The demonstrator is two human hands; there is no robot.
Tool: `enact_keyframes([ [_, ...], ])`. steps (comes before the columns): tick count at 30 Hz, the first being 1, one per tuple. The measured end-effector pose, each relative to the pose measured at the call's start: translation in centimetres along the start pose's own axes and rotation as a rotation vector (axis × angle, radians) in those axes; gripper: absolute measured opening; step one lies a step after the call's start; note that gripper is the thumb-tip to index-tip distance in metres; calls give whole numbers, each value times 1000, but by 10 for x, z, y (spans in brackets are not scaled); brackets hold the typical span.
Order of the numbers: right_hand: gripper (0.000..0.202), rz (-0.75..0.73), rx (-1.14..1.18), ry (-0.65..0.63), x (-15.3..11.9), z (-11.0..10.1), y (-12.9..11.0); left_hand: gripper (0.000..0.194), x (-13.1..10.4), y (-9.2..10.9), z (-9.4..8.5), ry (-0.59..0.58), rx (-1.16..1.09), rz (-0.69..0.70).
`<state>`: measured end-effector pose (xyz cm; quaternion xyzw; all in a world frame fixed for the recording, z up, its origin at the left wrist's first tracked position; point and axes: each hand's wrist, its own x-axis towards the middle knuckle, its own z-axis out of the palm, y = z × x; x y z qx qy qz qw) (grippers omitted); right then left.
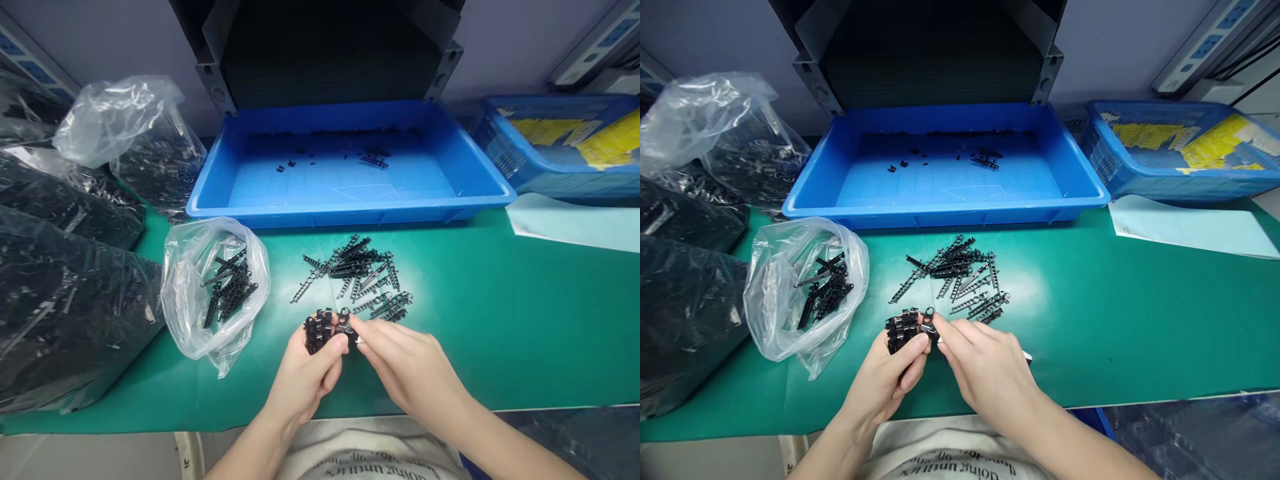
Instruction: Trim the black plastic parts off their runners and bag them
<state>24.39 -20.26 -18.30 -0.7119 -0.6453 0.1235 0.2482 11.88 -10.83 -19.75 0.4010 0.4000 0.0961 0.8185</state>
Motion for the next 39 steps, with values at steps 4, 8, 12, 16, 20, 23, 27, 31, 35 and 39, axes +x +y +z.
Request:
enact_keyframes([
  [4,32,9,-10,28,-1,3,-3,31,0,-3,1,1,-33,57],
  [8,31,35,4,49,-3,8,-4,31,0,-7,2,18,-95,75],
  [12,30,60,10,114,-3,15,-6,31,-1,-10,5,10,-151,57],
  [16,30,74,112,95,-2,15,-1,31,-1,-9,3,23,-99,55],
  [20,30,237,28,129,5,4,26,25,-7,9,-15,317,257,182],
  [23,21,436,-157,82,13,-11,53,36,-11,38,-43,710,761,349],
  [27,20,644,-332,-182,27,-23,69,62,-4,68,-76,847,1224,346],
  [31,20,675,-336,-277,36,-21,68,81,6,70,-85,715,1407,519],
  [35,19,735,-323,-251,35,-24,71,60,2,59,-71,716,1359,789],
  [39,17,703,-196,-64,22,-31,59,26,-4,37,-42,621,1046,820],
])
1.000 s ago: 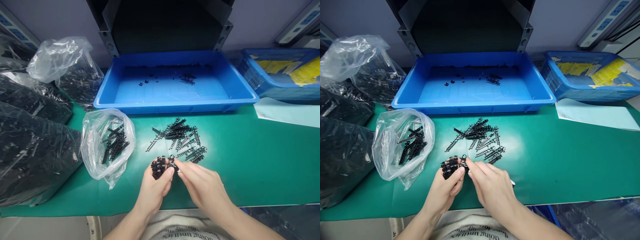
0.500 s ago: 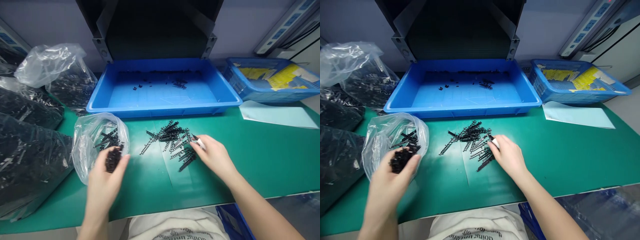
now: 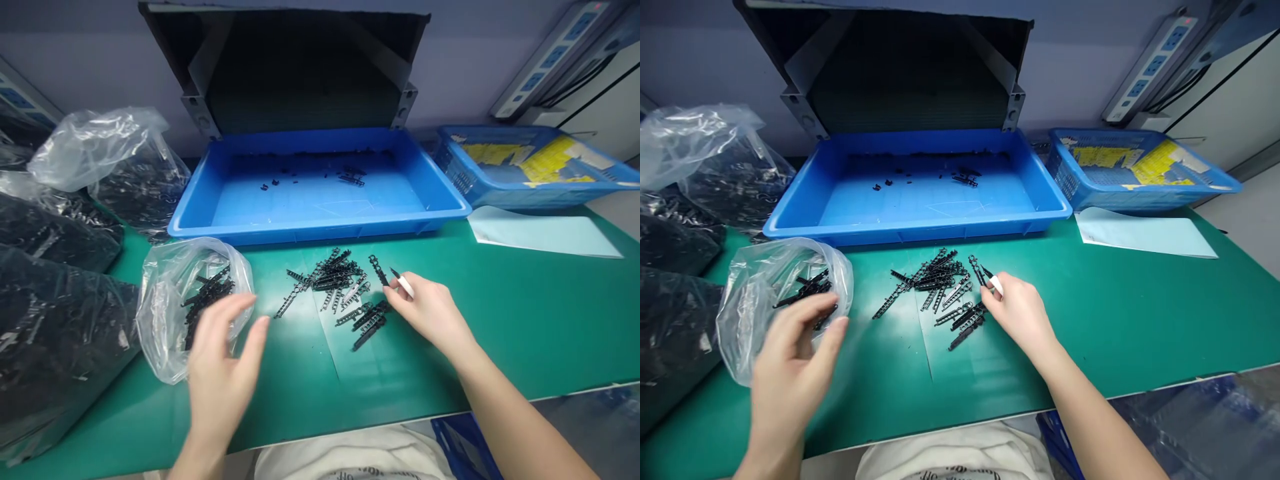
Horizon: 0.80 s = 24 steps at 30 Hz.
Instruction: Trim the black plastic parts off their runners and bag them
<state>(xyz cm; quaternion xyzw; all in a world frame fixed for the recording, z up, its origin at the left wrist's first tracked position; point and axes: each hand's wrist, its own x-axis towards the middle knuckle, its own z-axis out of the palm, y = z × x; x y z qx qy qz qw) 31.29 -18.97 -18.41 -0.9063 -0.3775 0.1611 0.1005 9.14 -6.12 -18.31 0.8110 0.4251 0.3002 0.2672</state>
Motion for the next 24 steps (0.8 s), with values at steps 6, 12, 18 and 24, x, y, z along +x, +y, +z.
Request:
enact_keyframes([
  [6,11,-379,406,145,-58,18,-34,22,-25,40,39,-506,-722,-466],
  [12,22,-440,477,71,-64,18,-35,17,-23,48,37,-516,-797,-579],
  [18,30,-503,445,-71,-54,10,-24,19,-26,35,29,-634,-857,-574],
  [24,13,-315,681,-90,-50,13,-38,17,-28,36,30,-690,-800,-714],
])
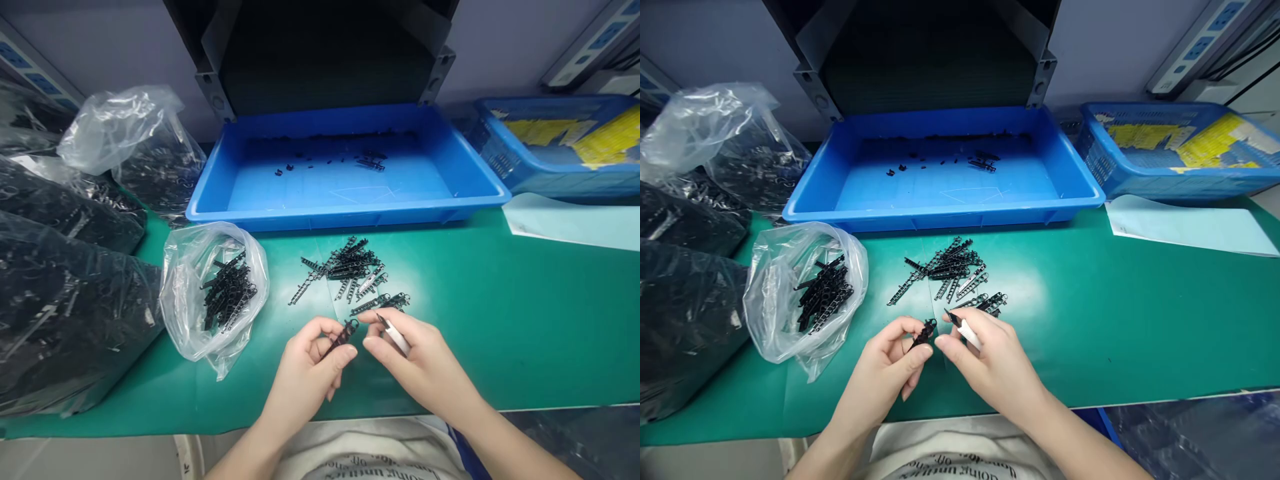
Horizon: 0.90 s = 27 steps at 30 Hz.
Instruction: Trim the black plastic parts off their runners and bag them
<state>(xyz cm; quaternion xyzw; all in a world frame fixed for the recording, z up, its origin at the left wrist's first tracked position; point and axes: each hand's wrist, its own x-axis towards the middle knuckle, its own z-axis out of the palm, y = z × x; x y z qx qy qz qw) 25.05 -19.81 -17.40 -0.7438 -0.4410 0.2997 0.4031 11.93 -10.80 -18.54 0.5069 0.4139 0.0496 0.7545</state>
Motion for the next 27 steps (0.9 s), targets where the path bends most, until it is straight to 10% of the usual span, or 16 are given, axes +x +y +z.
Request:
enact_keyframes([
  [7,16,68,96,-90,10,5,-4,19,-3,-2,-3,-91,-23,-11],
  [27,35,-318,-473,-132,-11,6,3,28,-2,-5,-6,-62,-185,-40],
])
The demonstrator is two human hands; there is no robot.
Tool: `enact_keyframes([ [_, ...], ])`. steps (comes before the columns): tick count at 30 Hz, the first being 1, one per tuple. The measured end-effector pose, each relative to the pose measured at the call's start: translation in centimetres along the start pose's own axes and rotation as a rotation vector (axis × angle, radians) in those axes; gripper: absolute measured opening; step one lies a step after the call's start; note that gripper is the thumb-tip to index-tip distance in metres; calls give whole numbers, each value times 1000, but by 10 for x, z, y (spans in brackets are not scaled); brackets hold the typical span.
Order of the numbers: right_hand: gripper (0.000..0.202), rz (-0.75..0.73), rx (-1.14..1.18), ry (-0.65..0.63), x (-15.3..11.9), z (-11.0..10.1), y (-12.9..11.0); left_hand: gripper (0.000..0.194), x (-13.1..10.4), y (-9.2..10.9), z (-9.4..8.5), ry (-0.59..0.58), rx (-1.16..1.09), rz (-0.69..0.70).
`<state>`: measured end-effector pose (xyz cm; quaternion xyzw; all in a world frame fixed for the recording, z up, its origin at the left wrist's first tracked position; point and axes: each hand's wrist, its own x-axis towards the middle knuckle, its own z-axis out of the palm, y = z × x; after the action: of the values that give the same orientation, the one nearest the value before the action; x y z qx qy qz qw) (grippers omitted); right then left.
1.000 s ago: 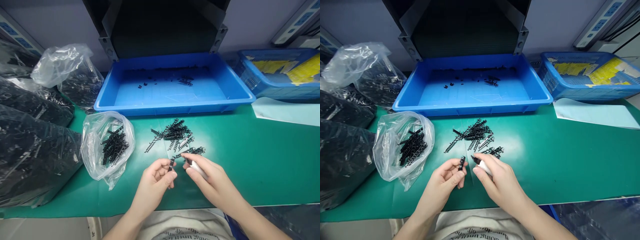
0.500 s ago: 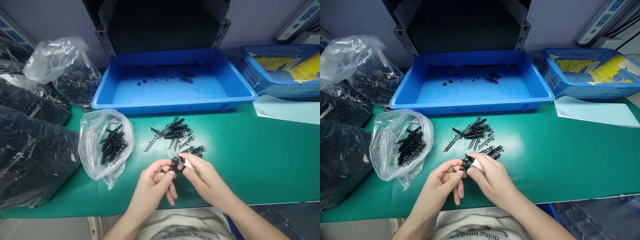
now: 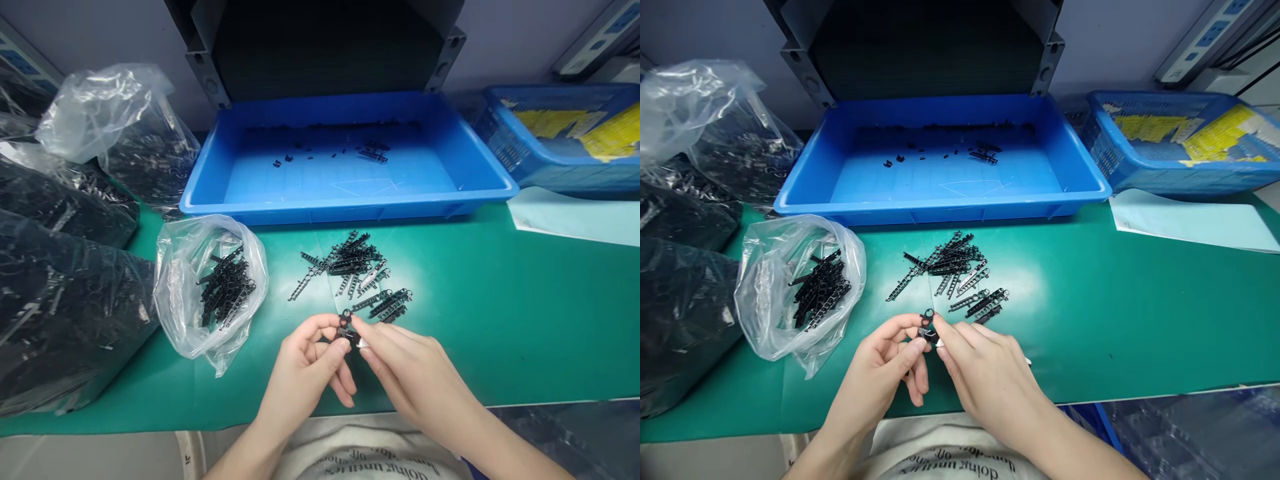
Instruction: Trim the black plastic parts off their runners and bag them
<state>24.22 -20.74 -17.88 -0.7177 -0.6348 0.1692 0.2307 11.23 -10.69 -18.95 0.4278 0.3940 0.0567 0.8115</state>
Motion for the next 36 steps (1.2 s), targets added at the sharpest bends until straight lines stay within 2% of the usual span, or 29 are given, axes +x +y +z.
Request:
enact_keyframes([
  [15,34,13,34,62,-3,10,-1,25,-1,-2,5,36,50,10],
  [23,34,59,-61,226,-6,28,-10,25,4,-13,8,125,44,49],
  [25,34,67,-57,226,-3,26,-3,25,4,-14,5,125,65,63],
  [28,32,146,-124,223,10,13,22,21,2,-13,-1,188,147,102],
  [30,27,250,-229,159,23,0,44,17,0,-11,-3,236,205,132],
  [32,21,340,-309,-6,36,-14,63,16,-2,-9,-4,281,245,149],
  [34,16,368,-347,-170,47,-24,75,18,-3,-7,-1,322,275,157],
  [36,13,354,-356,-260,52,-28,80,21,-3,-5,2,348,308,160],
])
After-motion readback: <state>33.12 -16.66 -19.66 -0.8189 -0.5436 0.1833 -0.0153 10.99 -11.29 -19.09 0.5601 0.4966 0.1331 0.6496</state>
